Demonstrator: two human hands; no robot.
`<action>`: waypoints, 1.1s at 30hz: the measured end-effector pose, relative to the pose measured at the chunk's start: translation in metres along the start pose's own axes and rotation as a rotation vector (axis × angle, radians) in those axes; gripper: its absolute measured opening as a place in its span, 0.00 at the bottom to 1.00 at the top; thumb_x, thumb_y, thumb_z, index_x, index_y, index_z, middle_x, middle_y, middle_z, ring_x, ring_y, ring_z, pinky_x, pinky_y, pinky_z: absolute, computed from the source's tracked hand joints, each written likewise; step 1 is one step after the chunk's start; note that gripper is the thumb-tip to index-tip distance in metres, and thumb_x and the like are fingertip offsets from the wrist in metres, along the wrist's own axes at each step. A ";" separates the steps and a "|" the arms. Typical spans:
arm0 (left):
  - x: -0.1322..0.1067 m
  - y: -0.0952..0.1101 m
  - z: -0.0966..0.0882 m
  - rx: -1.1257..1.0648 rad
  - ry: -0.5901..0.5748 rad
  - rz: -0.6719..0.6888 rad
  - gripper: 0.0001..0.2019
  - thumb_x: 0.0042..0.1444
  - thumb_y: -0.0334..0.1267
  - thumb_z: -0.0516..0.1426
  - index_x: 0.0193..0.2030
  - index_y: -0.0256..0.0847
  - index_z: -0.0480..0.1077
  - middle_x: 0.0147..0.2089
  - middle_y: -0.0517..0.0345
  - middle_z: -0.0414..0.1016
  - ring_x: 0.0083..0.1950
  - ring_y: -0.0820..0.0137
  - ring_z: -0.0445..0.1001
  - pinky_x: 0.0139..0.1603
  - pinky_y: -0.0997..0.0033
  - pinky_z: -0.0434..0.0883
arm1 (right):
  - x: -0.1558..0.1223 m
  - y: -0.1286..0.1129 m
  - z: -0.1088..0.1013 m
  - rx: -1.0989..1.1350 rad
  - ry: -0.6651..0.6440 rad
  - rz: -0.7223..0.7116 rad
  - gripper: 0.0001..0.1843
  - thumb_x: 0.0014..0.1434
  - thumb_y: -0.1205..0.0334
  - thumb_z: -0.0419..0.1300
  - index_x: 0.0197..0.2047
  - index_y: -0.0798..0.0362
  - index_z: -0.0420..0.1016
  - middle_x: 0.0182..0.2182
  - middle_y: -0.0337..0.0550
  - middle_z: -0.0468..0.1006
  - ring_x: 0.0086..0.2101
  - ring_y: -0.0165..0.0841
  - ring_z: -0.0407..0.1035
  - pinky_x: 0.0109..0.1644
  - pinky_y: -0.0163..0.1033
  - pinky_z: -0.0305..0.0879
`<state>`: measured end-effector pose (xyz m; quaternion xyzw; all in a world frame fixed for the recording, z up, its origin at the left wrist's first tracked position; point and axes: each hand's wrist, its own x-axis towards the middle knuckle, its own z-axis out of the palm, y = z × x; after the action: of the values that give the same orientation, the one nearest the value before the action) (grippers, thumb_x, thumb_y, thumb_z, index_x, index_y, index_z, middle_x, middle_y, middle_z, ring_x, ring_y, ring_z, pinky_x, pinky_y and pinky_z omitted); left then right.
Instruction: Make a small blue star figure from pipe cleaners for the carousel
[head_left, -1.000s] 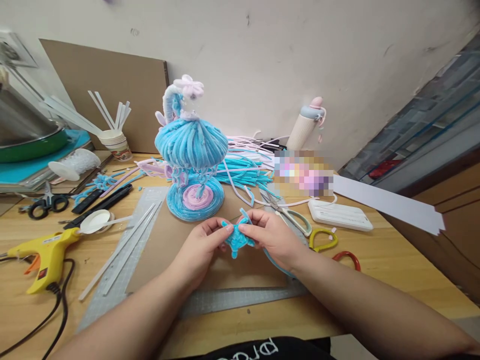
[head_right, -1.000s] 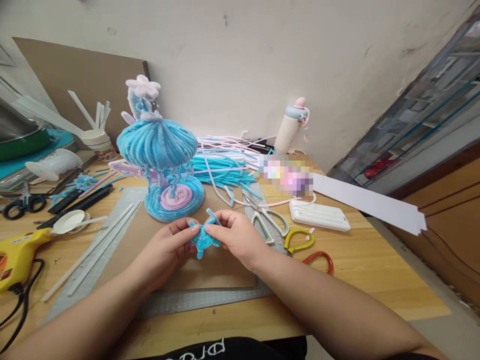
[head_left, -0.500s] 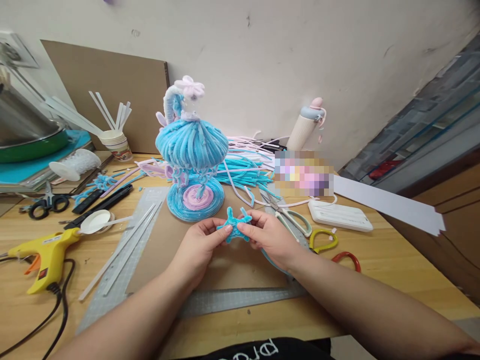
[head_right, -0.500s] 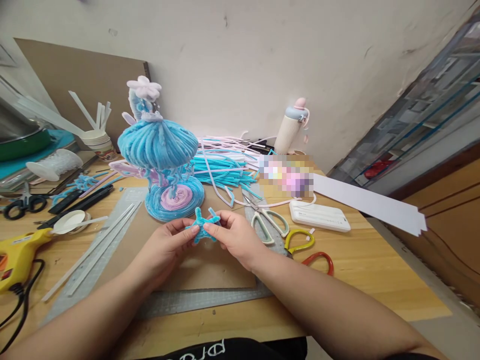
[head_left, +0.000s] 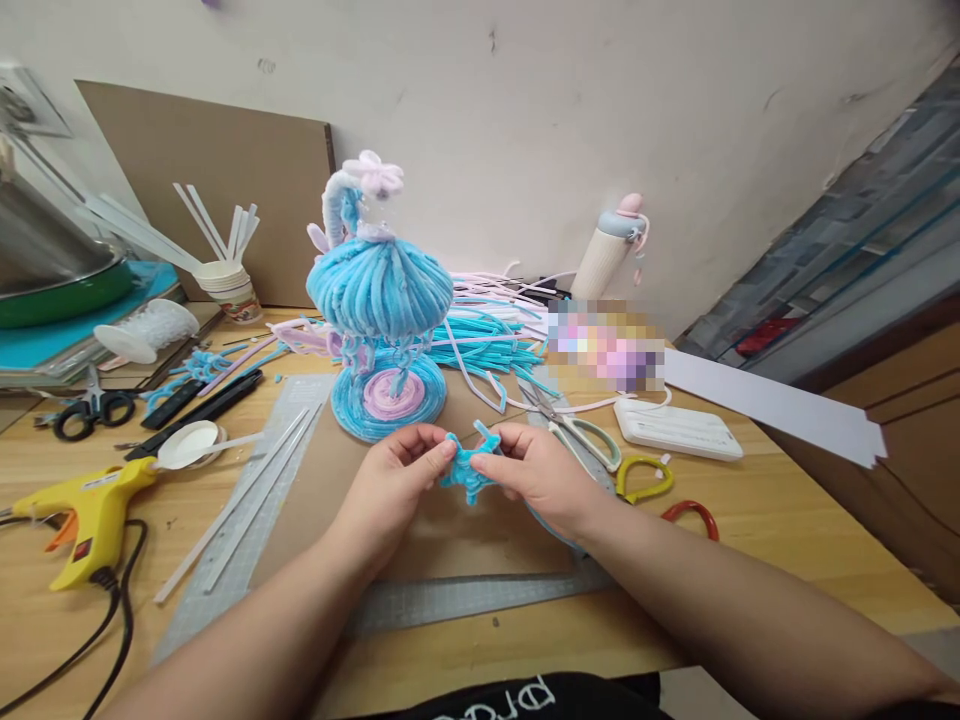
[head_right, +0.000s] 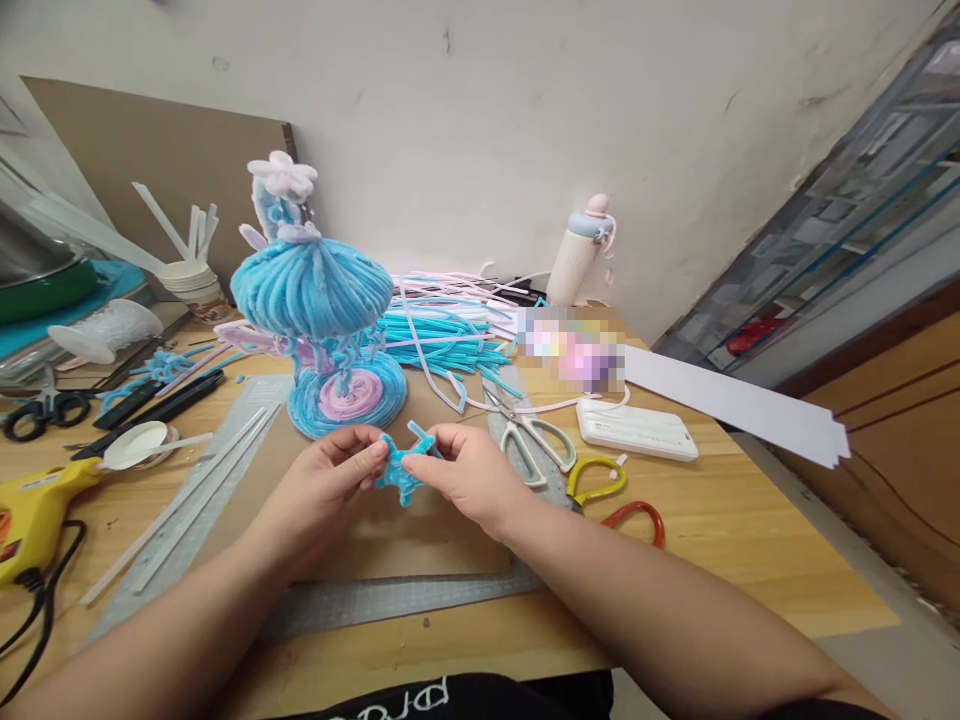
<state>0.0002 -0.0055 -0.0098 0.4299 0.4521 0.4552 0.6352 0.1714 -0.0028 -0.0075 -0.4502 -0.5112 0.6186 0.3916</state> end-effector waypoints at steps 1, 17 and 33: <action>0.000 0.001 0.000 0.008 0.006 -0.007 0.11 0.47 0.43 0.65 0.30 0.38 0.73 0.24 0.64 0.68 0.26 0.76 0.61 0.28 0.76 0.57 | 0.000 0.001 0.000 -0.024 -0.009 -0.014 0.13 0.48 0.54 0.67 0.29 0.55 0.72 0.22 0.33 0.67 0.21 0.23 0.55 0.25 0.32 0.52; 0.004 0.000 -0.006 -0.135 -0.056 -0.096 0.09 0.44 0.39 0.66 0.25 0.37 0.74 0.23 0.61 0.68 0.26 0.75 0.61 0.29 0.73 0.58 | 0.003 0.004 -0.002 -0.136 -0.088 -0.096 0.10 0.52 0.57 0.64 0.30 0.54 0.72 0.26 0.37 0.72 0.27 0.28 0.64 0.34 0.36 0.61; -0.001 0.001 0.001 -0.072 -0.097 -0.124 0.10 0.48 0.42 0.64 0.30 0.38 0.71 0.26 0.61 0.68 0.25 0.75 0.62 0.28 0.74 0.59 | 0.004 0.002 -0.002 0.224 0.036 0.038 0.17 0.48 0.51 0.68 0.29 0.55 0.69 0.15 0.29 0.58 0.18 0.22 0.49 0.21 0.30 0.42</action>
<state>0.0007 -0.0060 -0.0086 0.3998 0.4299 0.4095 0.6983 0.1723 0.0016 -0.0104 -0.4242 -0.4232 0.6709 0.4368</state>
